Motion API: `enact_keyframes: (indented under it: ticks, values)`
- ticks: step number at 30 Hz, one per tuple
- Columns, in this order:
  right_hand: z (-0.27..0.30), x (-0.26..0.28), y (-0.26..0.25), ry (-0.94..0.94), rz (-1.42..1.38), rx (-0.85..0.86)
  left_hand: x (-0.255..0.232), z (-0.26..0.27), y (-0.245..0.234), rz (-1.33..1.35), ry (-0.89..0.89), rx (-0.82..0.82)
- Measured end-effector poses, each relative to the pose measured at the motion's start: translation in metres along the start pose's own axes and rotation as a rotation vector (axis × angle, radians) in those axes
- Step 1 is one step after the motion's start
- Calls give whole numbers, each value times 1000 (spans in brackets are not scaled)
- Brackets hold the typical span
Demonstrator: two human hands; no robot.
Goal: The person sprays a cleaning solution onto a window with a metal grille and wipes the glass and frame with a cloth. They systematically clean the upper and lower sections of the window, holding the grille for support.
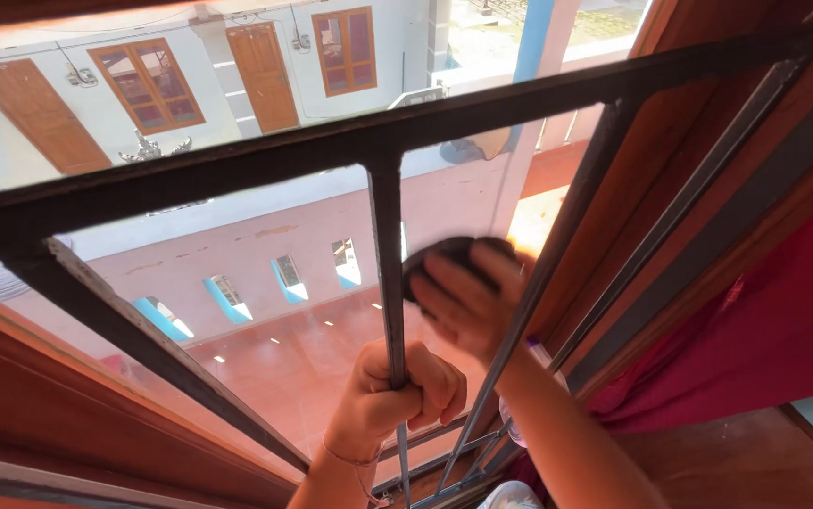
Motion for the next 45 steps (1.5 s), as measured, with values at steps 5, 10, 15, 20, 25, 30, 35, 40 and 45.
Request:
enact_keyframes:
  ticks: [5, 10, 15, 20, 25, 30, 35, 40, 45]
  values:
    - [6, 6, -9, -41, 19, -95, -2, 2, 2, 0, 27, 12]
    - [-104, -67, -46, 360, -860, -86, -6, -4, 8, 19, 8, 3]
    - [-139, -59, -81, 238, 71, -284, -2, 0, 3, -4, 1, 21]
    - [-31, -31, -15, 229, -4, 111, -4, -1, 3, 16, -10, -8]
    - [39, 1, -2, 258, 30, -165, -4, -1, 3, -9, 19, 6]
    - [-39, -27, -27, 265, 31, -78, -10, -4, 9, -8, 12, -13]
    - [-139, -70, -78, 430, 119, -249, -9, -3, 5, -25, 8, -4]
    - [-118, -56, -64, 438, 20, -147, -11, -4, 9, -18, -12, -42]
    - [-13, -19, -21, 442, 53, -116, -17, -4, 14, -62, 32, -19]
Point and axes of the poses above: each hand's wrist, its own z-axis away from the middle knuckle, its own y-axis out of the palm, x = y × z, the point moved 9 cm from there along -z, towards the middle knuckle, and after that the axes turned 4 degrees about y, right-handed, at the moved point
